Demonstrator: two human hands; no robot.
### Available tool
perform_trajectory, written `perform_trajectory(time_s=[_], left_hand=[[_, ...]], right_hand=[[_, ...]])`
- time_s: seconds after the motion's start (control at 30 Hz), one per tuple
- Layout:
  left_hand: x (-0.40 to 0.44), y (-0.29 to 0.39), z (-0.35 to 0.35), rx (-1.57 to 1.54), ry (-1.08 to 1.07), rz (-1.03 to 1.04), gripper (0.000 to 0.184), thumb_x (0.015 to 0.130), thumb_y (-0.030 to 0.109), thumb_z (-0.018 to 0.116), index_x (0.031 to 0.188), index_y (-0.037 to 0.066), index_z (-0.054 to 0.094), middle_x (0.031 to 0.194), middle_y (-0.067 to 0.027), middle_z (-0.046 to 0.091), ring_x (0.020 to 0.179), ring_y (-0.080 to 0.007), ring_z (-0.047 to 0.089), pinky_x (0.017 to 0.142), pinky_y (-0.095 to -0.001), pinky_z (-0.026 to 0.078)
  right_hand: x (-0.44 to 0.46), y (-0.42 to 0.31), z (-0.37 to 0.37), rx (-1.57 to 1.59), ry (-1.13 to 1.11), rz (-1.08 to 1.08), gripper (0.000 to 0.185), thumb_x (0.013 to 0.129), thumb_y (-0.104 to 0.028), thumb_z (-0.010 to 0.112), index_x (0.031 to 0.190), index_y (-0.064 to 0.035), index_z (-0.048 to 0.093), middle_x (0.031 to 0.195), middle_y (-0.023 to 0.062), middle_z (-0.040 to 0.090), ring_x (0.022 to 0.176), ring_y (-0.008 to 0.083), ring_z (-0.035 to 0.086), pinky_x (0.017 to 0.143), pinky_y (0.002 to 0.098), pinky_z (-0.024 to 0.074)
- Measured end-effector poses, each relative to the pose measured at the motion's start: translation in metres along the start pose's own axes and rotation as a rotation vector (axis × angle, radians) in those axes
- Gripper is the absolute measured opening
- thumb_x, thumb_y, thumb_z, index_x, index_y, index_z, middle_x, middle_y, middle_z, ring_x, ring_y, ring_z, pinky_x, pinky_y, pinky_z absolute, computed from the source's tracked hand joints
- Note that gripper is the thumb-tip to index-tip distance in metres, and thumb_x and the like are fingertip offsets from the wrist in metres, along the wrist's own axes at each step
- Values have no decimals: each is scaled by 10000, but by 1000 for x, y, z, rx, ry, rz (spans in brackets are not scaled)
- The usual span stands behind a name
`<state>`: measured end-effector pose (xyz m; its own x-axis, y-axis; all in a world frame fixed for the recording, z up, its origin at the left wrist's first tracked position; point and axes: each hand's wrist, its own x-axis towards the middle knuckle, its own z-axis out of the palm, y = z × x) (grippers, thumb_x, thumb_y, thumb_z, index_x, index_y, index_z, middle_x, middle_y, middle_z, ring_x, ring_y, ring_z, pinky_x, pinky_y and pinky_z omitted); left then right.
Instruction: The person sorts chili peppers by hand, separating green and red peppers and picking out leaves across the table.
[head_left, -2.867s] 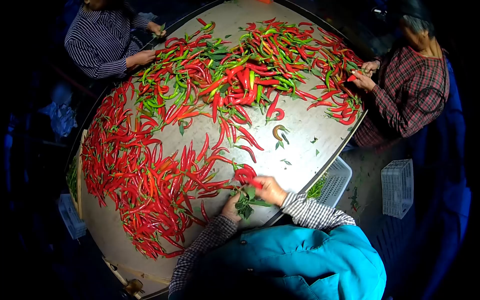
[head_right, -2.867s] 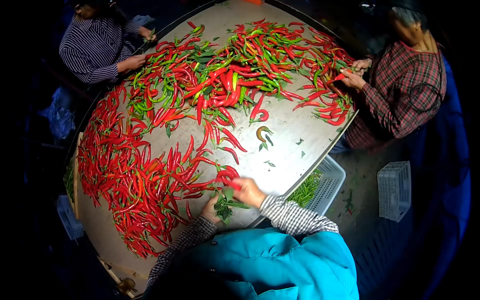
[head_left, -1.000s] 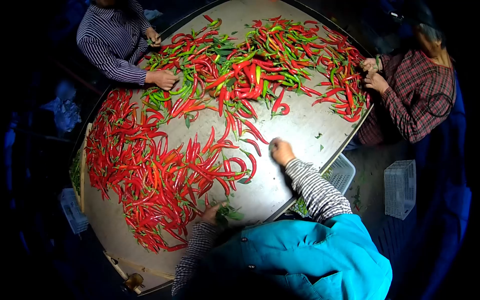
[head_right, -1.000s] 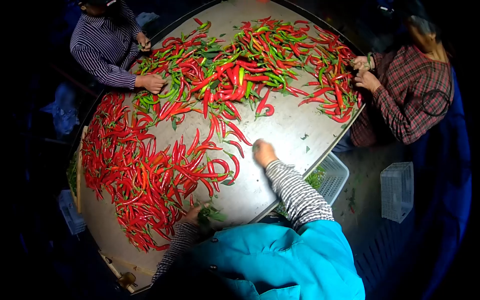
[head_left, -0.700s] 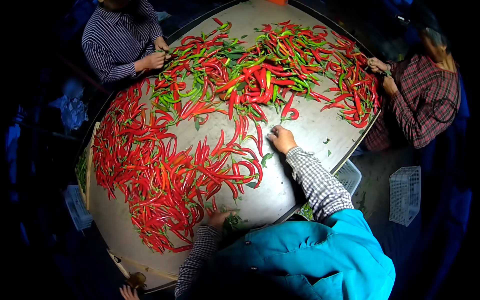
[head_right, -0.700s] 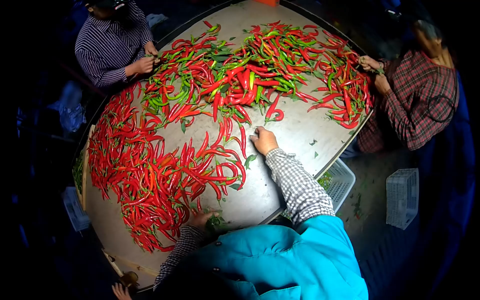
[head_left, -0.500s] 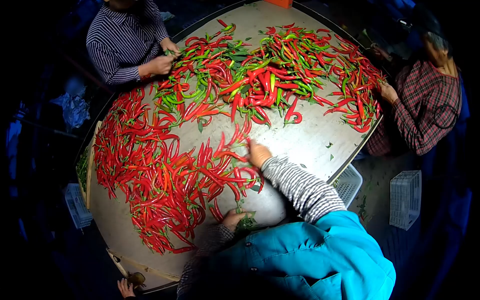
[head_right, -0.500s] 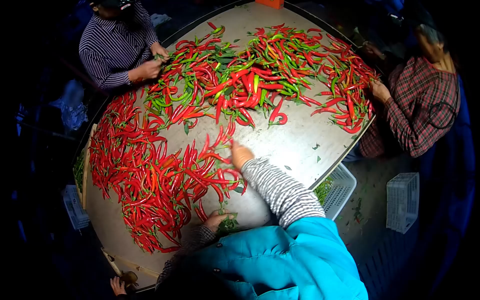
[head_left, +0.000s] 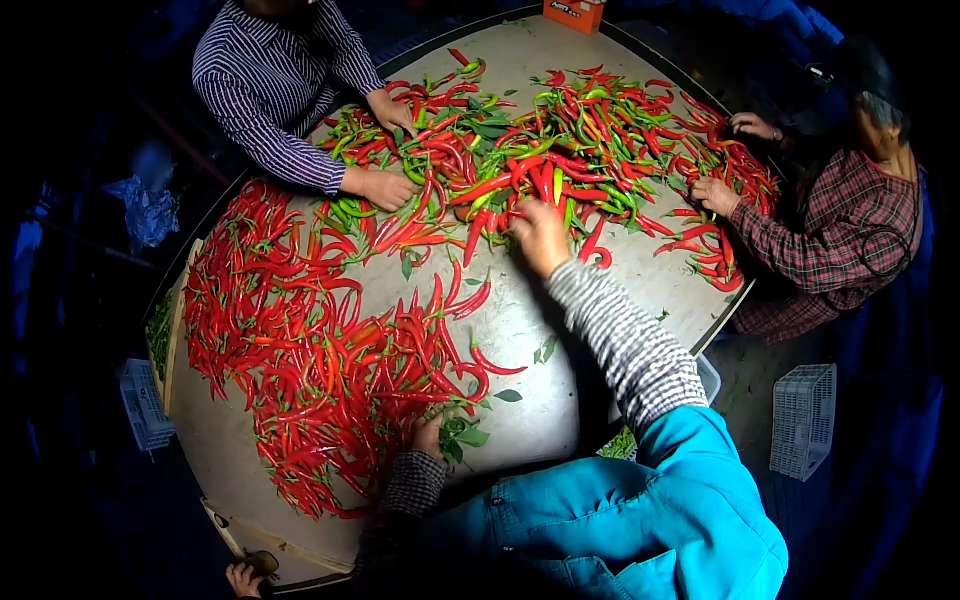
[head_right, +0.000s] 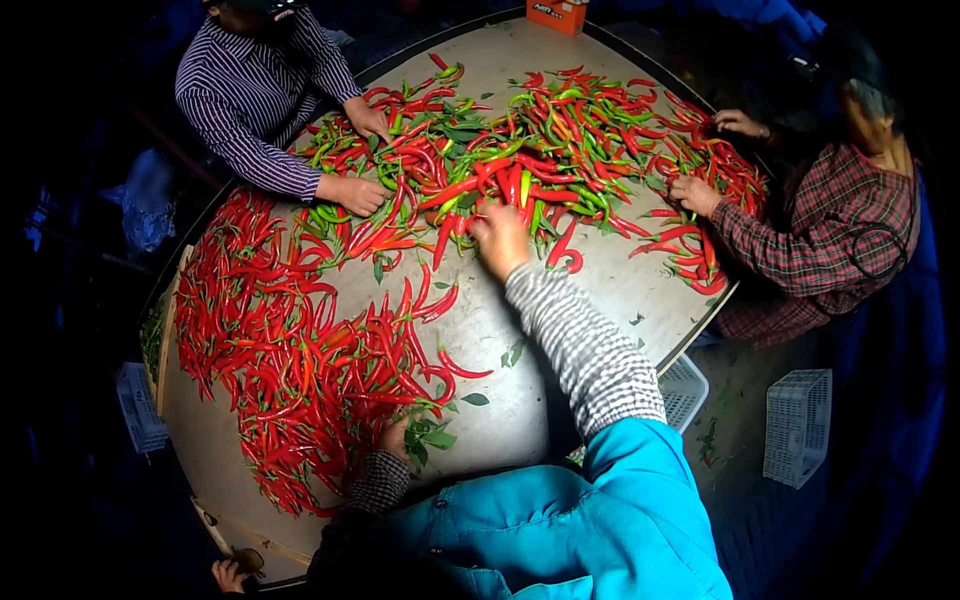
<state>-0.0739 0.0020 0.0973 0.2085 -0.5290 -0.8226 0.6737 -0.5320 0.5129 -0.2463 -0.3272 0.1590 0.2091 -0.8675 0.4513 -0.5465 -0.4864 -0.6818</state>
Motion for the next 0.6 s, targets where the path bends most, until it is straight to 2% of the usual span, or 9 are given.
perform_trajectory(time_s=[0.07, 0.2, 0.23, 0.33, 0.37, 0.47, 0.5, 0.57, 0.6], left_hand=[[13, -10, -10, -15, 3, 62, 240, 717, 13, 638, 952, 40, 594, 814, -31, 613, 669, -160, 591, 583, -298, 487], [30, -16, -11, 96, 28, 154, 287, 689, -9, 654, 965, 27, 584, 851, -21, 602, 719, -155, 581, 619, -293, 473], [22, -12, -4, 92, 55, 165, 302, 689, -5, 655, 980, 22, 579, 870, -24, 601, 744, -159, 579, 640, -297, 471], [27, -19, -12, 134, 105, 196, 330, 694, 3, 654, 1013, 11, 569, 905, -31, 599, 792, -166, 572, 687, -304, 463], [34, -23, -15, 174, 122, 235, 344, 698, 7, 652, 1031, 5, 563, 922, -35, 598, 816, -169, 567, 712, -307, 457], [13, -7, 2, 236, 109, 242, 359, 707, 20, 651, 1052, -4, 557, 951, -44, 592, 864, -166, 552, 750, -311, 442], [14, -7, 1, 239, 105, 242, 359, 707, 20, 651, 1052, -4, 557, 951, -44, 592, 864, -166, 552, 750, -311, 442], [24, -15, -8, 194, 110, 160, 363, 707, 30, 656, 1052, -12, 553, 950, -44, 591, 868, -160, 549, 750, -312, 440], [31, -20, -13, 192, 111, 153, 363, 707, 30, 656, 1052, -12, 553, 950, -44, 591, 868, -160, 549, 750, -312, 440]], right_hand=[[31, 23, -19, -176, 122, 218, 524, 700, -272, 698, 1119, -37, 491, 990, 233, 554, 938, 358, 538, 813, 399, 441], [38, 47, -21, -368, -155, 694, 789, 642, -465, 712, 1239, -72, 378, 1172, 237, 440, 1006, 392, 511, 857, 394, 430], [36, 44, -21, -399, -216, 636, 805, 636, -477, 711, 1247, -77, 373, 1228, 225, 384, 1018, 400, 504, 855, 396, 436], [18, 66, -21, -421, -335, 412, 657, 679, -409, 682, 1177, -64, 427, 965, 232, 573, 903, 372, 564, 783, 431, 449], [12, 61, -29, -476, -408, 374, 504, 707, -306, 647, 1094, -43, 461, 858, 218, 600, 839, 369, 579, 744, 441, 460], [-40, 63, -44, -524, -618, 333, 344, 724, -276, 600, 970, -43, 542, 849, 210, 607, 798, 363, 588, 718, 447, 471], [-68, 70, -45, -385, -613, 208, 362, 715, -246, 603, 1010, -49, 531, 845, 209, 609, 798, 357, 591, 716, 438, 475], [-96, 44, -64, -196, -695, 227, 486, 664, -183, 704, 1089, -61, 503, 847, 208, 607, 815, 368, 583, 718, 411, 478], [-108, 49, -70, -150, -785, 224, 585, 640, -245, 735, 1139, -52, 498, 882, 198, 611, 842, 371, 582, 744, 423, 466]])
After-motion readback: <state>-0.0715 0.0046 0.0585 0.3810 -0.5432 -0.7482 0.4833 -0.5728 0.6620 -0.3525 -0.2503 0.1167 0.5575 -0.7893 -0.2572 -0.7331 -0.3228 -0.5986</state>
